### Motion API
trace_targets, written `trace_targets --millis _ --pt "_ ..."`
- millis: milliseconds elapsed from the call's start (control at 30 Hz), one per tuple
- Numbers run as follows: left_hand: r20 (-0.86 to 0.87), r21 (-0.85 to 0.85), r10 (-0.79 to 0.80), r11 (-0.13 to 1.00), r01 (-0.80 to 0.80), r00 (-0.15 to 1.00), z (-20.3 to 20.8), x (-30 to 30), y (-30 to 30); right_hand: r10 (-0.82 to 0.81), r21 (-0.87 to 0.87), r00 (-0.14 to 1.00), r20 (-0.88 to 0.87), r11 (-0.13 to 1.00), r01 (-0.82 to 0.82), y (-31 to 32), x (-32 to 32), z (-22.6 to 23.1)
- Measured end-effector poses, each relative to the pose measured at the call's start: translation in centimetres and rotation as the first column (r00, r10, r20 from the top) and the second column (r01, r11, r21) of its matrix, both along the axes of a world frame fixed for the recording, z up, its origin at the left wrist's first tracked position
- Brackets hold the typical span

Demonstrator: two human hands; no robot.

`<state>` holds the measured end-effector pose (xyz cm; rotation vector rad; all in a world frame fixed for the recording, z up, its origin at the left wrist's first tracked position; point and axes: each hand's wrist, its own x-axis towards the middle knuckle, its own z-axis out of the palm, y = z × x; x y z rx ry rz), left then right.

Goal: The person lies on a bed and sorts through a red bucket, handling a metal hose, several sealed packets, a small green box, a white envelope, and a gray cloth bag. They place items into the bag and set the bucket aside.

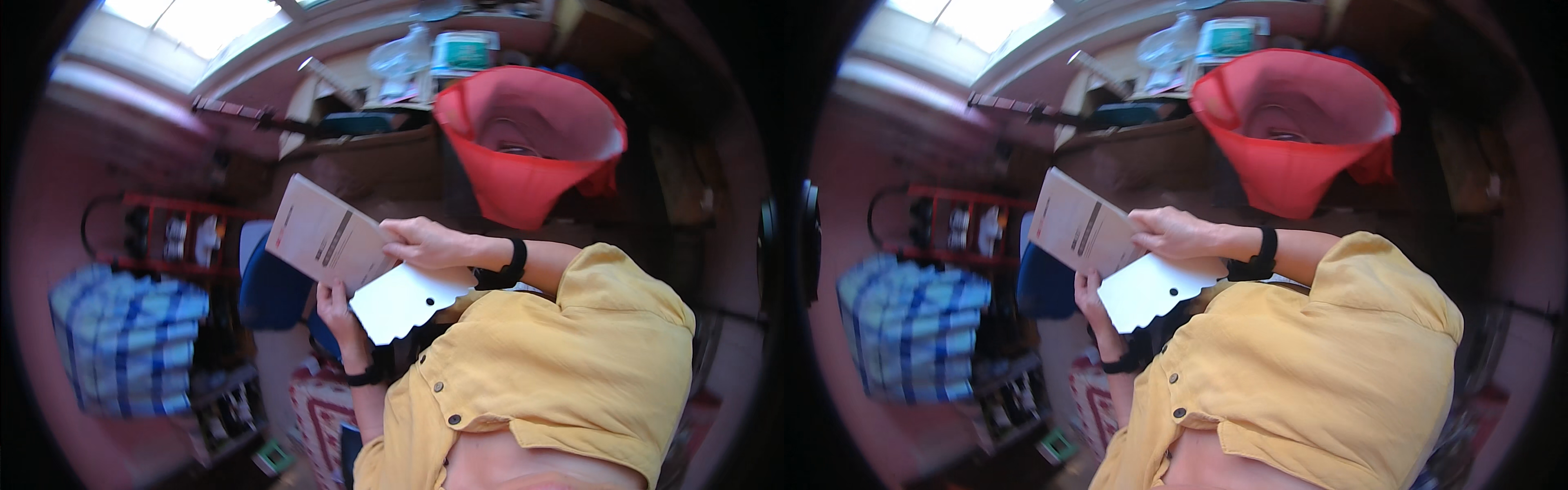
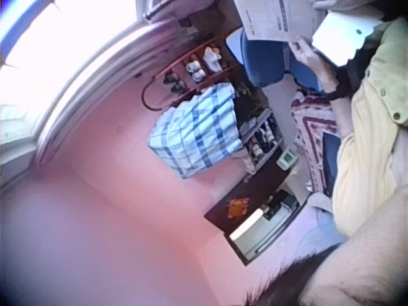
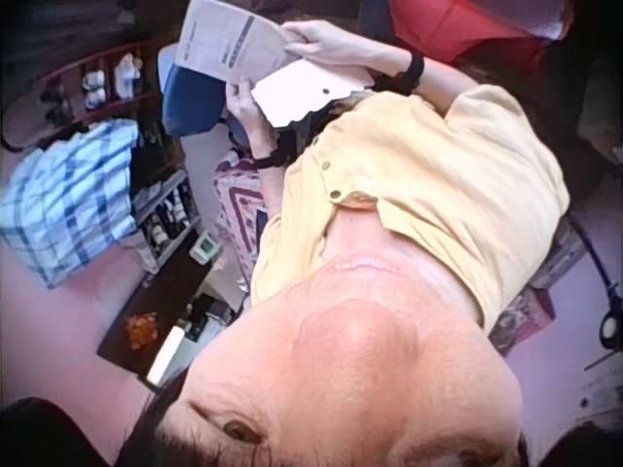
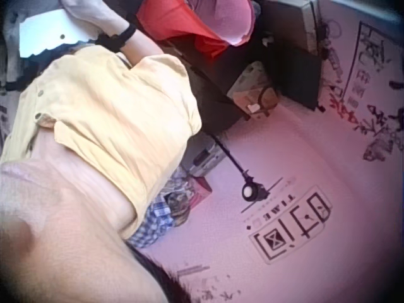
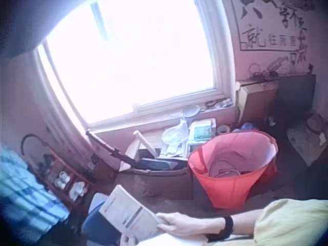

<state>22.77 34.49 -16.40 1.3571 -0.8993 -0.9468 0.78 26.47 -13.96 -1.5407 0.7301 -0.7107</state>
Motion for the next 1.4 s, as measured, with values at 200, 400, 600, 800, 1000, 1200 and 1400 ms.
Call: trace_targets --millis 200,400,600,800,1000,1200,1400 --pt "-0.179 -0.134 -0.258 0.962 0.236 0.949 3.0 -0.2 -0.1 -0.263 -0.112 0.937 -0.229 0.964 0.243 5.5 -1.9 5.2" --pt "-0.073 -0.263 -0.539 0.822 0.505 0.839 9.2 -2.5 2.2 -0.55 -0.05 0.8 -0.239 0.83 0.556 12.0 -4.6 10.2" --pt "-0.152 -0.305 -0.714 0.692 0.655 0.683 13.5 -3.8 4.4 -0.706 -0.059 0.708 0.013 0.707 0.705 20.1 -4.9 14.0" --pt "-0.061 -0.21 -0.846 0.53 0.822 0.53 11.7 -7.7 4.2 -0.852 0.163 0.388 0.353 0.464 0.871 22.4 -12.3 9.6" --pt "-0.099 -0.162 -0.832 0.554 0.817 0.545 10.3 -11.9 3.5 -0.817 0.51 0.078 0.572 0.429 0.746 25.1 -25.2 4.3" --pt "-0.096 -0.059 -0.818 0.574 0.817 0.567 8.9 -18.3 3.6 -0.777 0.718 -0.099 0.621 0.515 0.468 25.2 -34.9 -5.6" --pt "-0.069 0.012 -0.773 0.632 0.775 0.631 8.8 -22.9 4.5 -0.835 0.818 -0.119 0.537 0.481 0.316 20.7 -42.2 -9.8"
